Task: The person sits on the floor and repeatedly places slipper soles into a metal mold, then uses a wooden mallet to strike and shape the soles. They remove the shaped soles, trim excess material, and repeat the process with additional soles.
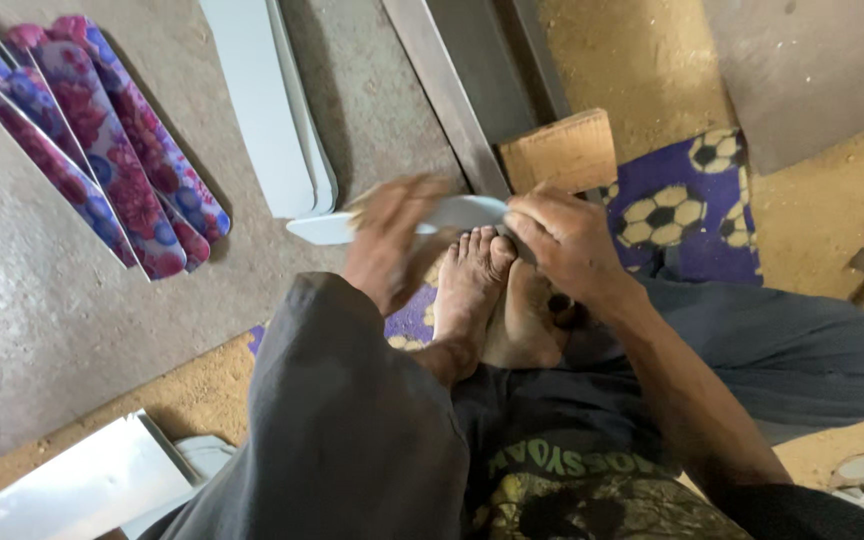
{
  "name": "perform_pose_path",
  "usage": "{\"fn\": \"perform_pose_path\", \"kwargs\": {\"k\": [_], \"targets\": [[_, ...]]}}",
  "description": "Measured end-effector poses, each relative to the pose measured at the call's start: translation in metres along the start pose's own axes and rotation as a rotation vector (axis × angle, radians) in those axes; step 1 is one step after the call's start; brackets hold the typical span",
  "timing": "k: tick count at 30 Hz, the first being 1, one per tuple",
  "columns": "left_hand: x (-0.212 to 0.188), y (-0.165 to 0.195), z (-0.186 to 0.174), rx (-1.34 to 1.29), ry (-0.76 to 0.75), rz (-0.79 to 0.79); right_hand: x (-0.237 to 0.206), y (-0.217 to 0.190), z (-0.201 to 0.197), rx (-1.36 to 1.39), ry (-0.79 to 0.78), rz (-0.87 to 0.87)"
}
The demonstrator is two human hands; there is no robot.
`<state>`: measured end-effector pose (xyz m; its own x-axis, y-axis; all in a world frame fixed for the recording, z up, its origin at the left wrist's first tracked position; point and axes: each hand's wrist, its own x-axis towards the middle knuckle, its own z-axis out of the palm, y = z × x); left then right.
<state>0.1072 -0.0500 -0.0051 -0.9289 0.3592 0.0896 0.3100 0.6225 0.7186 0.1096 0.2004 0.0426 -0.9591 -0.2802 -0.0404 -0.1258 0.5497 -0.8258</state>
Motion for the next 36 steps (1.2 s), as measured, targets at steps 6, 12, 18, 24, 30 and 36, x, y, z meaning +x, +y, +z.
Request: {"fn": "perform_pose_path", "kwargs": {"k": [6, 12, 18, 24, 30, 36], "targets": [[0.039, 0.011, -0.003, -0.352, -0.271, -0.122, -0.018, 0.005, 0.009, 0.105, 0.082, 0.082], [0.055, -0.016, -0.002, -0.369, -0.293, -0.268, -0.082, 0.040, -0.002, -0.051, 0.290, 0.289], [0.055, -0.024, 0.010, -0.418, -0.311, -0.340, -0.125, 0.082, 0.006, 0.719, -0.136, 0.890], [0.058, -0.026, 0.009, -0.398, -0.284, -0.275, -0.112, 0.056, -0.018, 0.330, 0.155, 0.601], [0.057, -0.025, 0.010, -0.423, -0.315, -0.314, -0.127, 0.031, -0.074, 0.762, 0.600, -0.169], [0.057, -0.022, 0.007, -0.457, -0.287, -0.293, -0.116, 0.086, -0.018, -0.098, 0.172, 0.189]]}}
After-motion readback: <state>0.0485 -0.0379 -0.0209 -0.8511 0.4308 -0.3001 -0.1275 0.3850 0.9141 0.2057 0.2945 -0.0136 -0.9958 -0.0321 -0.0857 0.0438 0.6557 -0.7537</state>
